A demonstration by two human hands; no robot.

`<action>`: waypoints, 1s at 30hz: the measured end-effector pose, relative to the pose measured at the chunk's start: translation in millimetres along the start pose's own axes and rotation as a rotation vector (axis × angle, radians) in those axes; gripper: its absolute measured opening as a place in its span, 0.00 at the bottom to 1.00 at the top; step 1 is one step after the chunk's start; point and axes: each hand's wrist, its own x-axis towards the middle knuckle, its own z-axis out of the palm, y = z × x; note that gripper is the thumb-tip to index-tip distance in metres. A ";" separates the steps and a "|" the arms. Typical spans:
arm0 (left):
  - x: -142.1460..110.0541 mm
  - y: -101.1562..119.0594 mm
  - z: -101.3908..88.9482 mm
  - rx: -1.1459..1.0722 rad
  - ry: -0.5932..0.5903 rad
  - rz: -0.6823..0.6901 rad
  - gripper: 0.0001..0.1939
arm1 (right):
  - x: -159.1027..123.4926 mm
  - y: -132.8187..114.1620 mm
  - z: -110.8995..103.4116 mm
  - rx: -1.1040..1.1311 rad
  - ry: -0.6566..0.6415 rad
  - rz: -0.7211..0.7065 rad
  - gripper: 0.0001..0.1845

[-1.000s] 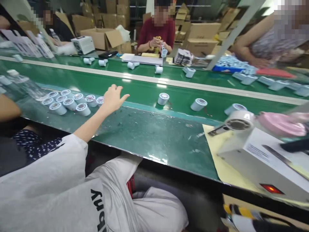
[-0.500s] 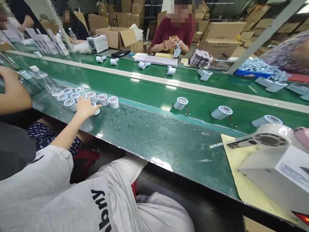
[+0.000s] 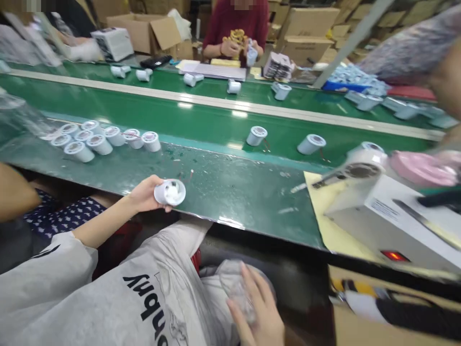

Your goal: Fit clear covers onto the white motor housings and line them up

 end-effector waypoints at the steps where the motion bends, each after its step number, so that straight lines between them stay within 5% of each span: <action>1: 4.1 -1.6 20.1 -0.068 -0.182 -0.034 0.31 | 3.6 -5.2 7.7 -0.086 0.019 -0.097 0.24; 4: 14.2 -4.4 72.3 -0.073 -0.694 -0.101 0.29 | 20.4 -18.6 26.0 -0.312 0.159 -0.172 0.23; 7: 19.2 -1.3 105.5 0.258 -0.913 0.115 0.20 | 31.1 -22.1 31.9 -0.460 0.217 -0.020 0.21; 10: 19.6 4.1 121.9 0.475 -0.864 0.477 0.12 | 27.2 -17.7 27.1 -0.435 0.155 0.144 0.15; 13: 17.4 5.2 129.3 0.499 -0.761 0.629 0.11 | 19.0 -14.4 18.2 -0.166 0.061 0.246 0.03; 19: 22.8 -12.4 133.9 0.448 -0.673 0.665 0.32 | 21.0 -20.1 8.4 0.302 0.165 0.425 0.12; 26: 29.2 -21.5 130.1 0.387 -0.833 0.661 0.34 | 22.6 -12.6 11.2 0.603 0.346 0.617 0.14; 30: 22.4 -16.7 132.6 0.302 -0.889 0.522 0.35 | 18.2 -8.0 7.6 0.713 0.350 0.581 0.14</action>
